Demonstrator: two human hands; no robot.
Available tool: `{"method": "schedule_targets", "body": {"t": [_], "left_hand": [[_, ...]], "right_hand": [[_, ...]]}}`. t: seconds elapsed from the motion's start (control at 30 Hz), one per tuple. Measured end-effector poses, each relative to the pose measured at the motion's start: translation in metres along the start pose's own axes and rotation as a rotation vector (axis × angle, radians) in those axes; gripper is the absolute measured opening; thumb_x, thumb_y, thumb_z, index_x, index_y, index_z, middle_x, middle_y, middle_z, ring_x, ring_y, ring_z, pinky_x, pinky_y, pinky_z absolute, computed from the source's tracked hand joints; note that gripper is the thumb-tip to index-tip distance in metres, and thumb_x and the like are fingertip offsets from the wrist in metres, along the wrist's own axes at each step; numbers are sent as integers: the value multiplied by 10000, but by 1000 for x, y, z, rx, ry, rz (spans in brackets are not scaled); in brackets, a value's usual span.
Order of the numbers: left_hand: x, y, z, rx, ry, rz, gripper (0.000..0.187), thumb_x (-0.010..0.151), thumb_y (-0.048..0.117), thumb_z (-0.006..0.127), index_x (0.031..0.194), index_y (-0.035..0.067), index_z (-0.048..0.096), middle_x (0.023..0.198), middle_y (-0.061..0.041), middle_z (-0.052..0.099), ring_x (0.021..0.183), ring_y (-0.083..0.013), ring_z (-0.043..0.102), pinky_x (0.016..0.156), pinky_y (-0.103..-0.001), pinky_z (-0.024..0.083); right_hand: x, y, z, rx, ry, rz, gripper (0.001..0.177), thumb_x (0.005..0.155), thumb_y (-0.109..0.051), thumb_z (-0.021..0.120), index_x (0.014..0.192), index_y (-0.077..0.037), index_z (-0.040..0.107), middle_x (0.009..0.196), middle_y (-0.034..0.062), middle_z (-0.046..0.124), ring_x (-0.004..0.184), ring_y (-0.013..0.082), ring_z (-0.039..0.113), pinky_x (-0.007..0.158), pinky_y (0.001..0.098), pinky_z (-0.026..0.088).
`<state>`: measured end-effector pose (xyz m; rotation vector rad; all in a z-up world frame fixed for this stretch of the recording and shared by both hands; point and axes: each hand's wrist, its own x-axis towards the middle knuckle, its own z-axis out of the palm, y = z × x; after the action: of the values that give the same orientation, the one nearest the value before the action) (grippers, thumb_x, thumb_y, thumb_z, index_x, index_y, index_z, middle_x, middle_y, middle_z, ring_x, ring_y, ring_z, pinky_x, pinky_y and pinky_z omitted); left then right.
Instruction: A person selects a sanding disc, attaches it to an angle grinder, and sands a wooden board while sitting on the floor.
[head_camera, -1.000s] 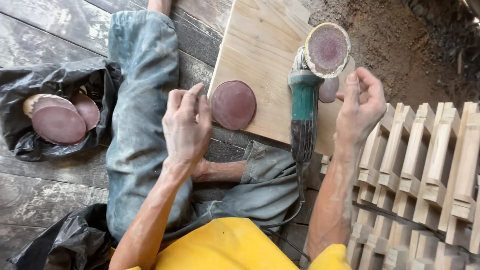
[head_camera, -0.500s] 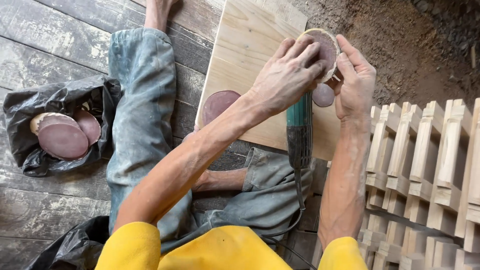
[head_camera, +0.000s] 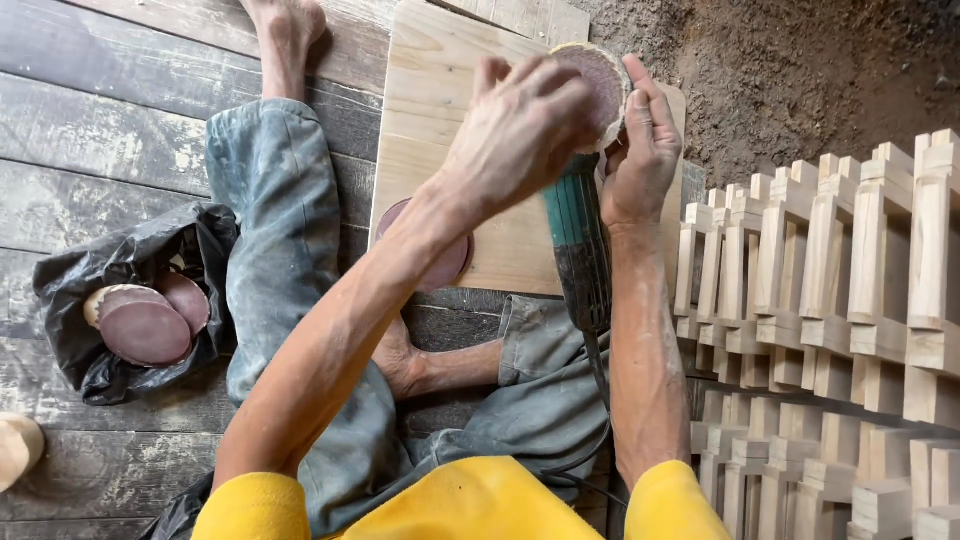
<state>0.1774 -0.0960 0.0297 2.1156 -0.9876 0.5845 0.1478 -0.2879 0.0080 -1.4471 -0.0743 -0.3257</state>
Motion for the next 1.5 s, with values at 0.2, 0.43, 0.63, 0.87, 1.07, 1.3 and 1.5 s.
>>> {"method": "schedule_targets", "body": {"t": [0.2,0.43,0.63,0.87,1.07,1.3,1.5], "left_hand": [[40,-39,14,103,65,-72,126,959,190,712,1008,79,743,1059,-128,609,938,-303,542,847,-470,412],[71,-42,4,120,-203,-75,69,853,162,806,891,194,758,932,-83,664,830,-283,647,891,-660,412],[91,-42,6,126,-453,-100,197,834,235,876,958,214,725,910,4,711,819,-252,679,940,-699,426],[103,-56,11,-2,-671,-170,322,810,94,858,1073,100,671,882,-60,715,632,-198,648,458,-285,557],[112,-42,2,64,-640,-180,441,702,310,995,1038,99,801,877,-121,809,569,-212,745,417,-263,579],[101,-66,34,-113,-492,-131,183,839,-58,719,883,119,737,742,-68,736,485,-163,678,322,-241,540],[76,-48,33,174,-182,168,75,930,67,705,1002,80,724,975,-72,646,889,-259,597,910,-484,474]], "right_hand": [[-3,-2,10,-174,-4,-163,364,1157,-296,523,1475,-128,583,1543,115,591,1349,214,643,1176,369,579],[-4,3,11,-111,1,-147,341,1157,-263,537,1468,-137,599,1420,95,694,1240,162,699,1104,309,616],[-3,9,7,-110,17,-157,329,1148,-208,547,1461,-131,608,1407,81,697,1244,147,686,1101,302,609],[0,11,12,-134,53,-177,389,1132,-316,565,1428,-68,616,1390,128,710,1244,196,709,1093,315,621],[1,11,14,-170,85,-199,359,1132,-264,558,1403,-39,625,1377,148,714,1240,202,713,1097,315,614],[3,16,11,-84,58,-223,352,1127,-271,592,1399,-51,633,1358,156,719,1210,202,722,1104,341,621],[7,13,14,-158,58,-304,276,1097,-54,551,1317,-112,706,1280,69,759,1122,131,724,1036,289,622]]}}
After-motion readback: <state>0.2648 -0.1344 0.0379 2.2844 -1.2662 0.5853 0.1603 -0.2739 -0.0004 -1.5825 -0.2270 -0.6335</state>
